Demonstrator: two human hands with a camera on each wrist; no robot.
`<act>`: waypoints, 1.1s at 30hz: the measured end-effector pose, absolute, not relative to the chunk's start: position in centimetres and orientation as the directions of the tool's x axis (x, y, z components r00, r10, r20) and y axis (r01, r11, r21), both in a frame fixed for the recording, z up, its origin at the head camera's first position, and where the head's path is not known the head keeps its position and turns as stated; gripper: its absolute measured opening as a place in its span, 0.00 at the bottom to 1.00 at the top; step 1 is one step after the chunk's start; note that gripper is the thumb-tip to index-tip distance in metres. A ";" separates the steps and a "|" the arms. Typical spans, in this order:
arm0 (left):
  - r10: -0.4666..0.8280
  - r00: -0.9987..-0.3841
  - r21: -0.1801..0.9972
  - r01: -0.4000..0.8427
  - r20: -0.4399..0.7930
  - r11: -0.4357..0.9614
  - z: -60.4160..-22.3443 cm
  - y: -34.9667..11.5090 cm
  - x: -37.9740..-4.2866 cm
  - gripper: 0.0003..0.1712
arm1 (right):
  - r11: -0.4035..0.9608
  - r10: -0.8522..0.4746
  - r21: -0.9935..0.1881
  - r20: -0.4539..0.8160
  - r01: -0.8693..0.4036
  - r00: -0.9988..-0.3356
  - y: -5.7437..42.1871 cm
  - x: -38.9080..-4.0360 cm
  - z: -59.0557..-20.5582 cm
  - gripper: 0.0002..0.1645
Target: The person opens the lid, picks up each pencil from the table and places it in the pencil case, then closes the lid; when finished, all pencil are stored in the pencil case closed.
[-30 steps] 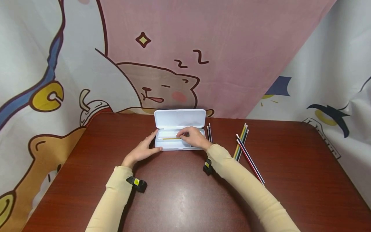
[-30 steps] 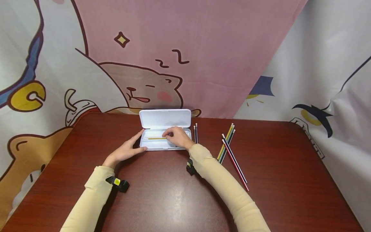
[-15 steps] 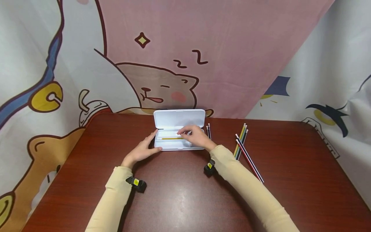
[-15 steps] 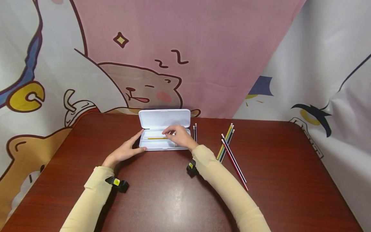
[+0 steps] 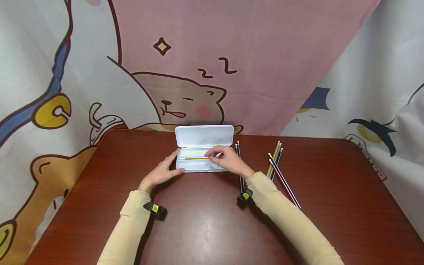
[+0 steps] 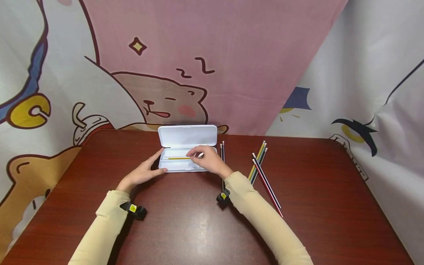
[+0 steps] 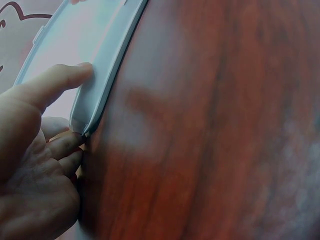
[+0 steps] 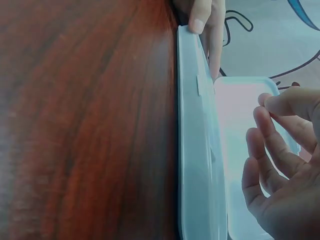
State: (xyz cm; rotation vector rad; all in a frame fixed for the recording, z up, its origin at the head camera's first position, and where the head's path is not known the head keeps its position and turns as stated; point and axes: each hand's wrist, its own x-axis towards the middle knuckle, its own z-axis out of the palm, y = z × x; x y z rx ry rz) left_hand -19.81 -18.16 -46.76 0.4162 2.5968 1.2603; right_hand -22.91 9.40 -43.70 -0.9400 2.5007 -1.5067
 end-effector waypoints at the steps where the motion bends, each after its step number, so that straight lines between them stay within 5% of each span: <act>1: 0.346 -0.935 0.794 0.150 -0.080 0.589 -46.8 -18.1 -19.8 0.51 | 0.325 -0.541 -0.823 0.242 -0.465 -0.805 9.5 -22.7 -43.7 0.09; 26: 0.351 -0.933 0.790 0.154 -0.082 0.594 -46.8 -18.1 -20.0 0.52 | 0.367 -0.511 -0.838 0.181 -0.403 -0.840 13.4 -19.1 -44.5 0.09; 33: 0.346 -0.934 0.786 0.148 -0.089 0.601 -46.8 -18.2 -19.9 0.52 | 0.367 -0.479 -0.858 0.156 -0.359 -0.864 14.4 -17.2 -41.7 0.08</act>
